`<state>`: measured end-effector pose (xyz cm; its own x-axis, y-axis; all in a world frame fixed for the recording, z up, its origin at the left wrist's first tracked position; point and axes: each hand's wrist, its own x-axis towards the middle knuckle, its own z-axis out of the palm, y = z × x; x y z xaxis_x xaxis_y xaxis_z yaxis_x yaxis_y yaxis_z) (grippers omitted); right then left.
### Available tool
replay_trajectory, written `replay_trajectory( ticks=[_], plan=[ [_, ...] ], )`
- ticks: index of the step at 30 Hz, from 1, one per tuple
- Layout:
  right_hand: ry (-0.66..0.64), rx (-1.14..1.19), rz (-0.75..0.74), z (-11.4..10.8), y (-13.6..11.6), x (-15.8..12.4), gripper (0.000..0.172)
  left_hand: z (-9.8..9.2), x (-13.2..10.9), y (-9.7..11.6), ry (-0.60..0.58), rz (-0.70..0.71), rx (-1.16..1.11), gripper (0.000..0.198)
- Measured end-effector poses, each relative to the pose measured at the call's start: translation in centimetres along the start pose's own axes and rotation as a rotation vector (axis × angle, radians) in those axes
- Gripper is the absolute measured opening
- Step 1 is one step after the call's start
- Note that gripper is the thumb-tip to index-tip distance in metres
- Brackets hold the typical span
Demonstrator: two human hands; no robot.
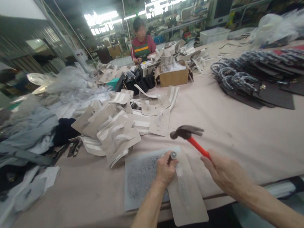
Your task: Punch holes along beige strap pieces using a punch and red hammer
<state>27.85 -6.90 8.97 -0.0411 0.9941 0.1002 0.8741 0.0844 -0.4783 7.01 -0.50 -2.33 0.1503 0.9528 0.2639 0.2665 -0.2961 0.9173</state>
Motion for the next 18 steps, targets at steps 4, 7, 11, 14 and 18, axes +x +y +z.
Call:
replay_trajectory(
  ticks=[4, 7, 11, 14, 18],
  plan=[
    [-0.148, -0.209, -0.128, -2.6, -1.0, 0.7, 0.021, 0.0, 0.1, 0.0, 0.011, -0.003, 0.008, 0.018],
    [0.170, -0.108, -0.147, -5.6, -2.7, 1.1, 0.029, 0.0, 0.1, 0.1, 0.003, -0.001, 0.005, 0.012],
    [0.496, 0.020, -0.147, -5.2, -3.2, 0.6, 0.033, 0.0, 0.1, 0.1, 0.002, -0.016, -0.003, 0.010],
    [0.065, -0.119, -0.190, -1.7, -1.3, -0.3, 0.028, 0.0, 0.1, 0.0, 0.003, -0.024, 0.005, 0.010],
    [-0.254, -0.290, -0.084, 0.8, 1.4, -0.8, 0.019, 0.1, 0.0, 0.0, -0.012, -0.024, -0.019, 0.015]
  ],
)
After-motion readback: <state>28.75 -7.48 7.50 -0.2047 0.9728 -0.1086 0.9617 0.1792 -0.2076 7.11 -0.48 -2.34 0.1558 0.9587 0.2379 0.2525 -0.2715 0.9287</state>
